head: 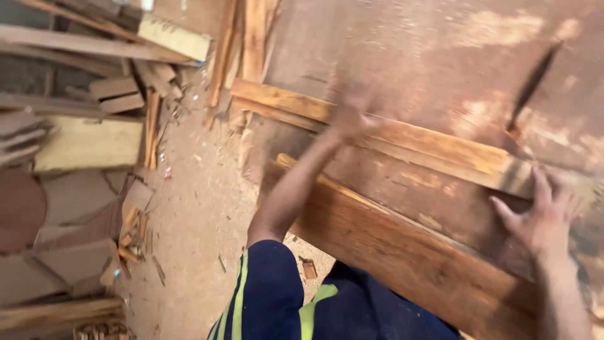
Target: Organizing and cutting wooden planks using a table saw in a woodworking shop.
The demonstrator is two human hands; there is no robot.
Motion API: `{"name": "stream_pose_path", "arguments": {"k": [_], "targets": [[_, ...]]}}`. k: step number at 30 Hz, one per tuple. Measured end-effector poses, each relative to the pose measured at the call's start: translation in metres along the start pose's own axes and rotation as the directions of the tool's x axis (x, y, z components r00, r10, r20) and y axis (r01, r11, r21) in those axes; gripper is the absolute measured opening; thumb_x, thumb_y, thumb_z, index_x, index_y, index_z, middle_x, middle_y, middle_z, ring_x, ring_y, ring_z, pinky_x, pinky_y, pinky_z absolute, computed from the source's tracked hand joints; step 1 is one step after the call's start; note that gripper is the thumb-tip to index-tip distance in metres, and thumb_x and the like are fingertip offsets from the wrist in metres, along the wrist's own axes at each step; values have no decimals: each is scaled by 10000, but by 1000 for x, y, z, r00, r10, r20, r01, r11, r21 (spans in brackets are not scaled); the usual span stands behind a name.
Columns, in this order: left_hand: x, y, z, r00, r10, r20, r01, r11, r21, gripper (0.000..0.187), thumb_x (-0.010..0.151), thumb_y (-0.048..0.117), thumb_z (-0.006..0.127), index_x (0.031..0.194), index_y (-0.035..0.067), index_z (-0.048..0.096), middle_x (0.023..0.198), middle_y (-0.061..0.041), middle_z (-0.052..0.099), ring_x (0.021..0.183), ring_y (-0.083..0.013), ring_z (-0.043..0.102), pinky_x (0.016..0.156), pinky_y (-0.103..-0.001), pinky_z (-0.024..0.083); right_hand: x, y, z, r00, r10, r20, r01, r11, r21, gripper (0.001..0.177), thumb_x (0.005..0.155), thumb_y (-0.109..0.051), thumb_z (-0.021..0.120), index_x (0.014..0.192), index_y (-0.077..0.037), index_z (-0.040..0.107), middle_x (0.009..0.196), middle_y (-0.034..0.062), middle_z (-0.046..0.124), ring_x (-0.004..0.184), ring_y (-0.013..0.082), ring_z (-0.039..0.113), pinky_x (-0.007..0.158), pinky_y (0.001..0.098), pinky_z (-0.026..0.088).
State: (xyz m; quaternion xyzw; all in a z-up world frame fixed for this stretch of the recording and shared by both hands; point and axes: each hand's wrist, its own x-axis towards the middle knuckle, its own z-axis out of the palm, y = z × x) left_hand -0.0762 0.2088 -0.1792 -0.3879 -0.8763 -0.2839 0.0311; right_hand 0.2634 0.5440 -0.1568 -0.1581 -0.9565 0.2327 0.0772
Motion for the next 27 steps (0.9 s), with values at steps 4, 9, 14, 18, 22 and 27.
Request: {"name": "stream_pose_path", "arguments": {"k": [4, 9, 14, 18, 22, 27], "targets": [[-21, -132, -130, 738, -674, -36, 675, 736, 51, 544, 806, 460, 775, 1147, 48, 680, 1174, -147, 701, 1133, -306, 671, 991, -439, 550, 9, -64, 5, 999, 18, 43, -29, 961, 274, 976, 756, -449, 771, 1567, -19, 439, 1460, 284, 435, 1385, 447, 367, 1159, 564, 304], [-59, -258, -182, 465, -881, -81, 868, 436, 238, 956, 589, 585, 944, 1226, -55, 631, 1229, -252, 675, 1146, -329, 653, 992, -405, 505, 2, -71, 25, 1000, 0, 22, -1, 999, 50, 1033, 703, -439, 872, 1587, -50, 502, 1587, 229, 489, 1499, 418, 404, 1274, 536, 316], [-95, -330, -169, 522, -853, -13, 844, 515, 149, 595, 704, 420, 901, 1095, -5, 758, 1031, -185, 770, 937, -283, 749, 841, -408, 585, 7, -69, 26, 1000, 12, 20, -12, 999, 48, 1016, 680, -441, 879, 1547, -60, 509, 1496, 237, 510, 1424, 417, 459, 1211, 543, 350], [-79, -308, -178, 462, -885, -50, 877, 448, 174, 748, 689, 437, 986, 1188, -38, 694, 1142, -216, 714, 1029, -309, 689, 916, -413, 548, 11, -72, 19, 1000, 5, 24, -5, 1000, 25, 988, 660, -422, 875, 1514, -86, 509, 1472, 256, 497, 1394, 425, 440, 1164, 565, 339], [-22, -149, -169, 508, -853, -118, 851, 476, 221, 908, 719, 354, 934, 1403, -69, 513, 1312, -268, 619, 1151, -351, 637, 993, -441, 515, 8, -71, 18, 999, 14, 29, -13, 1000, -6, 928, 687, -405, 858, 1491, -96, 512, 1495, 242, 493, 1415, 413, 432, 1169, 559, 342], [12, 41, -42, 967, 150, 207, -159, 987, 25, 1037, 691, 714, 818, 1375, -35, 604, 1343, -231, 567, 1278, -361, 492, 1082, -564, 418, 10, -66, 23, 998, 39, 58, -37, 999, -30, 857, 761, -365, 841, 1516, -142, 504, 1517, 205, 485, 1436, 398, 435, 1200, 526, 354]]}}
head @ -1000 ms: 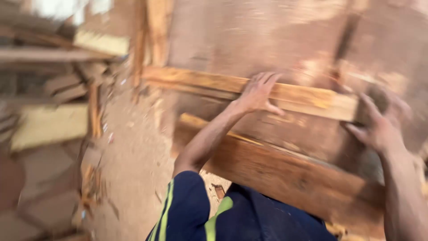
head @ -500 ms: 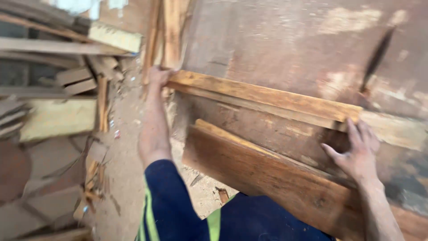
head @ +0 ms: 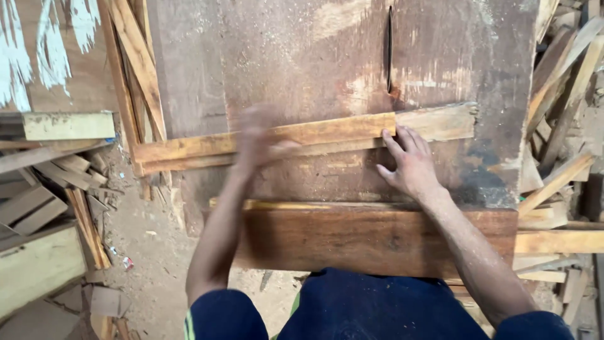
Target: Organizing and cutting wooden planks using a table saw in a woodworking shop.
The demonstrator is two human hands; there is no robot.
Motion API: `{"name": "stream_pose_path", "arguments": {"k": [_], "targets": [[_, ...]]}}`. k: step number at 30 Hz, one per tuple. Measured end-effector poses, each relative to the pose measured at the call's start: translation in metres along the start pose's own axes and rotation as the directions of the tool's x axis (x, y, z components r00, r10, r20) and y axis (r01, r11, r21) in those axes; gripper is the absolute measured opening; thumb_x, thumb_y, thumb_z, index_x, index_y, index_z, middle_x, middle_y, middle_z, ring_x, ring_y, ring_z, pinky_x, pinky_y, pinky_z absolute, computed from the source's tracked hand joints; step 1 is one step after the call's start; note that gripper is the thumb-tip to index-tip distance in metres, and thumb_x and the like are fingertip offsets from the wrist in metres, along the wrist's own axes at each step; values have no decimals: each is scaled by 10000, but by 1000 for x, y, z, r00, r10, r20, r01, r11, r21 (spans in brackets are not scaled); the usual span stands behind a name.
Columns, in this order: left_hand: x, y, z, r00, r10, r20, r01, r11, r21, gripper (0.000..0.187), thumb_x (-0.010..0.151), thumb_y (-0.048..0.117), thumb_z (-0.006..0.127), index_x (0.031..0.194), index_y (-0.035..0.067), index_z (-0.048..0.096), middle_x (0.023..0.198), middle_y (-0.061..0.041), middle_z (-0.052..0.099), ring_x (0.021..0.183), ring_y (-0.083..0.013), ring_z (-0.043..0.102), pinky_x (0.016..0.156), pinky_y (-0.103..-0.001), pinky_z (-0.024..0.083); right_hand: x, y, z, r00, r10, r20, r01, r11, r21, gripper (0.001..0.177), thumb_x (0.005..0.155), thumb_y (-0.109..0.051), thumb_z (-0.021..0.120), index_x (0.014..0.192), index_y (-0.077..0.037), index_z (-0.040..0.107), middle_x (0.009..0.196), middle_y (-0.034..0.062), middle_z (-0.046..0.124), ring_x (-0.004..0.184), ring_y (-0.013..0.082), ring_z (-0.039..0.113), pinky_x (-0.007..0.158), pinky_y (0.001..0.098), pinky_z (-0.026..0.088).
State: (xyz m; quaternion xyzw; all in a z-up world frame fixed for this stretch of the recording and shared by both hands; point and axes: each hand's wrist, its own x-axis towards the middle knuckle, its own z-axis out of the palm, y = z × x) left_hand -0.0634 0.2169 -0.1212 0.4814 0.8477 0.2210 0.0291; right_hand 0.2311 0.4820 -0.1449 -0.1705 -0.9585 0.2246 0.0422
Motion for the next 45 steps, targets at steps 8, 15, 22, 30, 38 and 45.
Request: {"name": "stream_pose_path", "arguments": {"k": [8, 15, 22, 30, 38, 45], "targets": [[15, 41, 93, 929, 346, 132, -363, 923, 132, 744, 785, 648, 816, 1373, 224, 646, 1204, -170, 627, 1112, -326, 611, 952, -538, 550, 23, 94, -35, 991, -88, 105, 110, 968, -226, 997, 571, -608, 880, 1445, -229, 587, 1485, 184, 469, 1401, 390, 356, 1181, 603, 216], [48, 17, 94, 906, 416, 75, -420, 907, 44, 755, 809, 655, 848, 1350, 163, 661, 1166, -152, 645, 1050, -301, 644, 911, -527, 578, 35, 153, -14, 967, -242, -74, 237, 969, -70, 806, 766, -676, 830, 1426, -233, 700, 1528, 98, 510, 1464, 335, 375, 1244, 598, 169], [74, -1, 100, 877, 480, -7, -476, 872, 112, 732, 855, 710, 787, 1371, 215, 632, 1218, -127, 643, 1088, -281, 647, 937, -521, 572, 53, 168, -6, 974, -222, -37, 216, 969, -118, 869, 753, -758, 789, 1432, -225, 686, 1532, 124, 492, 1471, 327, 337, 1259, 594, 115], [89, -15, 103, 886, 463, 25, -463, 881, 100, 839, 842, 797, 752, 1426, 208, 627, 1135, -103, 616, 1053, -267, 624, 917, -503, 567, 66, 180, 3, 979, -194, -57, 189, 978, -86, 820, 825, -774, 769, 1414, -209, 686, 1554, 126, 491, 1490, 343, 306, 1259, 590, 111], [107, -8, 90, 906, 423, 7, -423, 904, 65, 868, 775, 758, 821, 1433, 223, 638, 1146, -113, 621, 1060, -289, 621, 922, -505, 565, 87, 162, -22, 972, -211, -101, 205, 976, -73, 758, 837, -674, 818, 1424, -208, 705, 1496, 100, 532, 1470, 357, 363, 1237, 595, 159], [131, -14, 86, 919, 394, 6, -394, 918, 41, 865, 705, 690, 842, 1425, 252, 648, 1232, -109, 639, 1135, -300, 632, 973, -494, 558, 108, 155, -32, 974, -187, -130, 185, 982, -31, 757, 788, -615, 827, 1425, -224, 707, 1481, 95, 552, 1429, 348, 406, 1218, 576, 196]]}}
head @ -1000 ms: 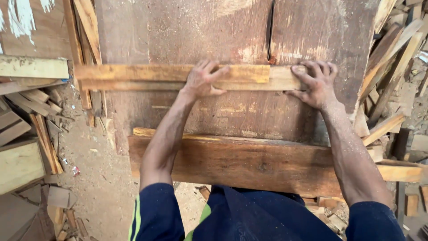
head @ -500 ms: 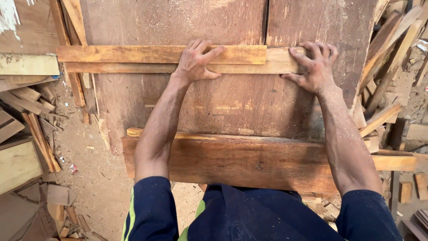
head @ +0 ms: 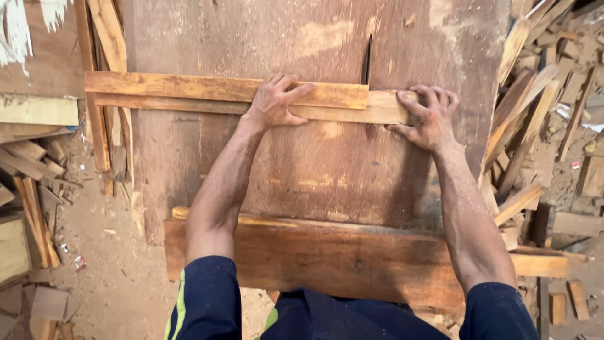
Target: Organizing and cutting wooden planks using a table saw in a woodworking shop.
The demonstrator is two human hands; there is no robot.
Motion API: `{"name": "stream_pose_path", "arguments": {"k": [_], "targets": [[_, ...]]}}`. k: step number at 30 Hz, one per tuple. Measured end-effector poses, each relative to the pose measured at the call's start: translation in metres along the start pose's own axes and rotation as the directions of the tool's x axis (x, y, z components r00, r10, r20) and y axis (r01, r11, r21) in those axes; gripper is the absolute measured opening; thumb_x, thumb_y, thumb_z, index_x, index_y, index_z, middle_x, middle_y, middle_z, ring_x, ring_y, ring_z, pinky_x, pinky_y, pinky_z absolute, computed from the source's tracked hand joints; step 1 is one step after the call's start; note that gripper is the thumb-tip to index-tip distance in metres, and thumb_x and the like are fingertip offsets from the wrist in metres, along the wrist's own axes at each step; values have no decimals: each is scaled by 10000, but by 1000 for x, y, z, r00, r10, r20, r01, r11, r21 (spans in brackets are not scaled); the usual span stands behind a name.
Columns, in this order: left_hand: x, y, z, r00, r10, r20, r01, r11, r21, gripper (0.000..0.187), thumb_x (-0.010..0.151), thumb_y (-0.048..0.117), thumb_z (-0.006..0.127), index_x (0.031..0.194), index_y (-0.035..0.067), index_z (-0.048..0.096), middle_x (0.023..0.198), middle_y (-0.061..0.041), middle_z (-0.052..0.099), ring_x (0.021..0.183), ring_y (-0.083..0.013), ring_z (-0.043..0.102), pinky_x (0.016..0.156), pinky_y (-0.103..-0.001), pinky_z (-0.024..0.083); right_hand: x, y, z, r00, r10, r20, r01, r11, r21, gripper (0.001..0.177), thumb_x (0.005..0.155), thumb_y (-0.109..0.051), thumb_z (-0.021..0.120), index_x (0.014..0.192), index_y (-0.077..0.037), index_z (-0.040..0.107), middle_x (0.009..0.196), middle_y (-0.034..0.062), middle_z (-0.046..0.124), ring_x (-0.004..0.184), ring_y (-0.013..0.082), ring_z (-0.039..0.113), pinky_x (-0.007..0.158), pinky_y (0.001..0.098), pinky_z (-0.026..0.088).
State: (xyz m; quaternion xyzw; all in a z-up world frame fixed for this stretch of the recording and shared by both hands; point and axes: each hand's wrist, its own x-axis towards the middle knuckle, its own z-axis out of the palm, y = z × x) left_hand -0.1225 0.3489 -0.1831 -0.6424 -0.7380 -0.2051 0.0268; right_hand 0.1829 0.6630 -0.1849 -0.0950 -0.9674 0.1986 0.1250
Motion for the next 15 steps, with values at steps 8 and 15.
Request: {"name": "stream_pose_path", "arguments": {"k": [8, 15], "targets": [[16, -14, 5, 1000, 25, 9, -25, 999, 23, 900, 719, 758, 823, 1427, 236, 634, 1151, -134, 626, 1024, -302, 627, 895, -512, 549, 22, 26, 11, 999, -37, 22, 38, 997, -62, 810, 761, -713, 796, 1410, -237, 704, 1456, 130, 517, 1408, 354, 362, 1201, 580, 155], [25, -18, -4, 999, -48, 11, 48, 999, -3, 865, 708, 668, 832, 1461, 294, 632, 1180, -94, 630, 1082, -308, 616, 975, -488, 536, 39, 35, 12, 1000, -8, 23, 9, 998, -60, 803, 775, -744, 752, 1424, -275, 700, 1509, 82, 536, 1460, 327, 370, 1250, 576, 154]]}}
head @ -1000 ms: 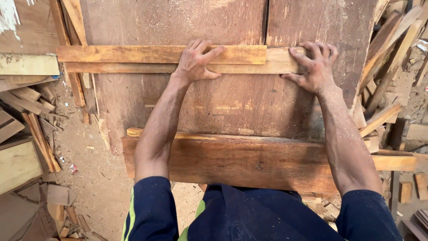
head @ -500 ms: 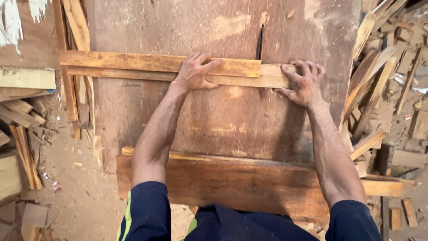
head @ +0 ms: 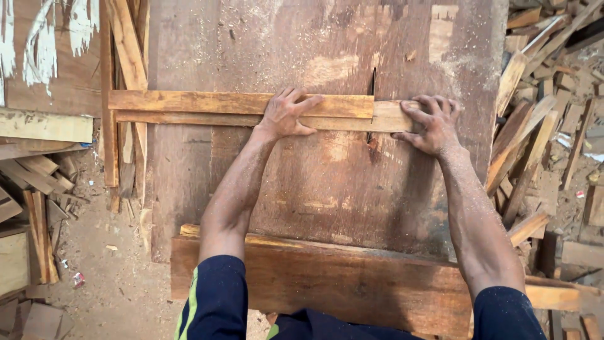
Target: Organizing and cutting wooden planks using a table saw in a woodworking shop.
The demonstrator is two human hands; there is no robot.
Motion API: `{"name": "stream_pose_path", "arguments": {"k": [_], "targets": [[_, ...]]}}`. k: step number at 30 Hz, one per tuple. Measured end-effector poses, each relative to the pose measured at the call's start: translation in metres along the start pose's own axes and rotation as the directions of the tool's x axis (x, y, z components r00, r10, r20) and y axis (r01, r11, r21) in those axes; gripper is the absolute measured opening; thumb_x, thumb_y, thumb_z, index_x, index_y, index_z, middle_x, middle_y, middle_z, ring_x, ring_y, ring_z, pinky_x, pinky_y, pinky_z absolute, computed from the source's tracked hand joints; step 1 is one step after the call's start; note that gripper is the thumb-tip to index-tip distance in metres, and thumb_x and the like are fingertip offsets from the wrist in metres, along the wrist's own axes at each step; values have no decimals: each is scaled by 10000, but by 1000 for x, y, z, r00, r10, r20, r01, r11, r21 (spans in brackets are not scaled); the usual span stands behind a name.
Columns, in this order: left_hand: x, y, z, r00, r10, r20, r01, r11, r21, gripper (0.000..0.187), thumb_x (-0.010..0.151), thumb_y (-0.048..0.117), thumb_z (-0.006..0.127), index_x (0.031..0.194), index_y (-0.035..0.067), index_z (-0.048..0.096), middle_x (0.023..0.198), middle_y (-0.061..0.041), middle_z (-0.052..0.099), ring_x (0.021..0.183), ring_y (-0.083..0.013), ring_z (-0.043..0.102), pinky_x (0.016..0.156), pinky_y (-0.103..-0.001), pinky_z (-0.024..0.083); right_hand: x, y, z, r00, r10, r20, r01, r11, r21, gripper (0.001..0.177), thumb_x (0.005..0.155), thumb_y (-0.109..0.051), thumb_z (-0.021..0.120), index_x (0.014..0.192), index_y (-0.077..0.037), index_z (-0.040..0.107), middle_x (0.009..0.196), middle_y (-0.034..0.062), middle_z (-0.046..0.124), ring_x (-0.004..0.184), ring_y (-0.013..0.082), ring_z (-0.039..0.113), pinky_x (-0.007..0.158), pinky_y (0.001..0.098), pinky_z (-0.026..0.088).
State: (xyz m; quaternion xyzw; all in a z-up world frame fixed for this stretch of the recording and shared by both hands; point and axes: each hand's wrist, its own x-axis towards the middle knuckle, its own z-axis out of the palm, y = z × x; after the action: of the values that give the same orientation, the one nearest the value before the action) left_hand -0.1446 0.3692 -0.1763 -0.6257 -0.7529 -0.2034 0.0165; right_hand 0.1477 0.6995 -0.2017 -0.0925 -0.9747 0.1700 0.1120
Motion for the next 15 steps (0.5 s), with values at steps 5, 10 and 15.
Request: {"name": "stream_pose_path", "arguments": {"k": [5, 10, 15], "targets": [[5, -3, 2, 1000, 27, -16, -26, 1000, 10, 866, 669, 665, 859, 1413, 282, 640, 1163, -101, 646, 1108, -328, 613, 989, -509, 512, 6, 2, -4, 999, -3, 32, 4, 999, -37, 832, 709, -750, 781, 1389, -279, 697, 1482, 111, 540, 1445, 342, 353, 1210, 600, 110], [17, -22, 5, 995, -79, -62, 83, 994, 67, 949, 627, 737, 841, 1429, 277, 627, 1180, -118, 667, 1134, -341, 615, 1006, -519, 497, 20, 10, -3, 976, 212, -55, -211, 977, 19, 816, 730, -704, 784, 1416, -278, 667, 1523, 121, 503, 1484, 402, 287, 1196, 614, 87], [-63, -2, -3, 990, -116, 75, 115, 993, 27, 901, 750, 755, 777, 1458, 240, 567, 1227, -181, 653, 1110, -342, 614, 990, -549, 488, -78, -20, -45, 890, 63, 452, 8, 988, -154, 721, 716, -587, 819, 1361, -342, 613, 1609, 49, 375, 1502, 293, 262, 1220, 623, 49]]}}
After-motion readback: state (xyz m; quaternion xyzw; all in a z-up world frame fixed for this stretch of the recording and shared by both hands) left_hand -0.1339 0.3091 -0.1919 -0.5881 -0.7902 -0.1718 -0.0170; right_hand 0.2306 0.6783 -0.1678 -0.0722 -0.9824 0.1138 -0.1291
